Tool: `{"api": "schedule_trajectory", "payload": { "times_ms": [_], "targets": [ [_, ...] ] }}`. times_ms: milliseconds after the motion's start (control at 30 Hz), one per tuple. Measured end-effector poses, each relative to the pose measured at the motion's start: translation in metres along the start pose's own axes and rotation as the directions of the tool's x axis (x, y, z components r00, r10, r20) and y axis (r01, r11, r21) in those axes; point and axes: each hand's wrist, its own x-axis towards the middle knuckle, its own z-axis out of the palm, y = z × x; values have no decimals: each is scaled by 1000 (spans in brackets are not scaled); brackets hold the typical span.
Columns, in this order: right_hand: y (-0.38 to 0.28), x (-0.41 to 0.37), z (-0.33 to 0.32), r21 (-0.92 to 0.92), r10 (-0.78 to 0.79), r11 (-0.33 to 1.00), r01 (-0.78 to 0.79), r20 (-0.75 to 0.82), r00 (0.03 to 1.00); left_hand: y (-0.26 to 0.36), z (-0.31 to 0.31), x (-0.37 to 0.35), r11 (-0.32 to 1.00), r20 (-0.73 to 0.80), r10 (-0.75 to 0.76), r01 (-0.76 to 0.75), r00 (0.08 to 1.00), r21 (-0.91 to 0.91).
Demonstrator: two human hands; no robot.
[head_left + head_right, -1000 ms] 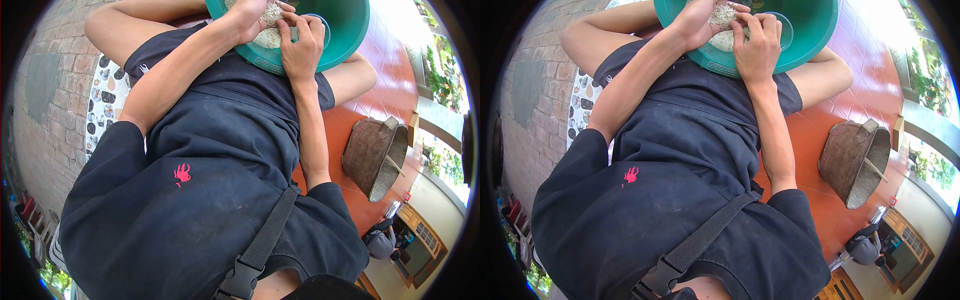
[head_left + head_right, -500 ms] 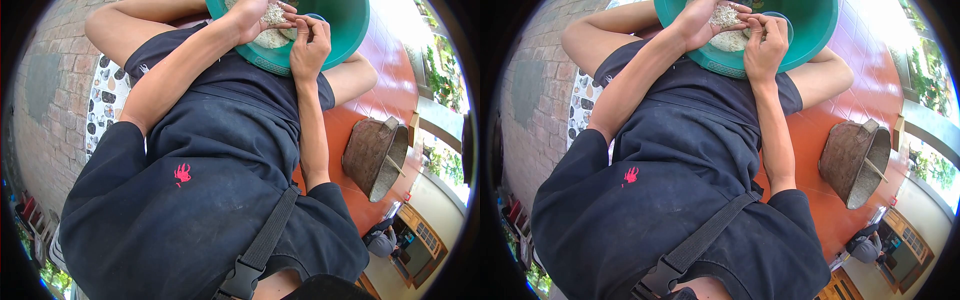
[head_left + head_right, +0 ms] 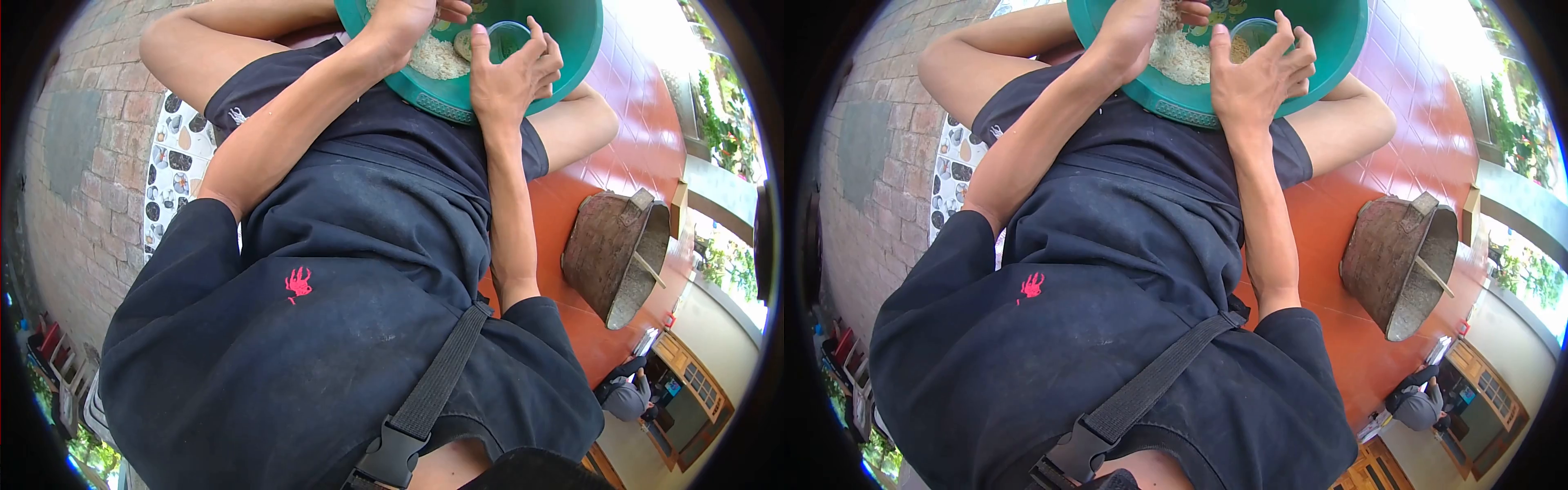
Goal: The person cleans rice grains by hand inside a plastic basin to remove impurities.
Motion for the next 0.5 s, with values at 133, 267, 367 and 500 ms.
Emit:
{"api": "schedule_trajectory", "payload": {
  "times_ms": [133,267,367,500],
  "targets": [
    [6,-1,8,-158,145,981,-112,219,965,38,0,-19,733,330,125,-311,936,605],
    [-5,4,-3,-64,130,990,-122,144,981,69,14,-35,68,463,149,-476,874,877],
    [-2,4,-7,-77,32,997,-25,90,995,74,23,-17,-152,460,3,-454,888,878],
    [-9,4,-15,-130,82,988,-77,28,996,62,19,26,-352,377,-131,-399,917,847]
  ]
}}
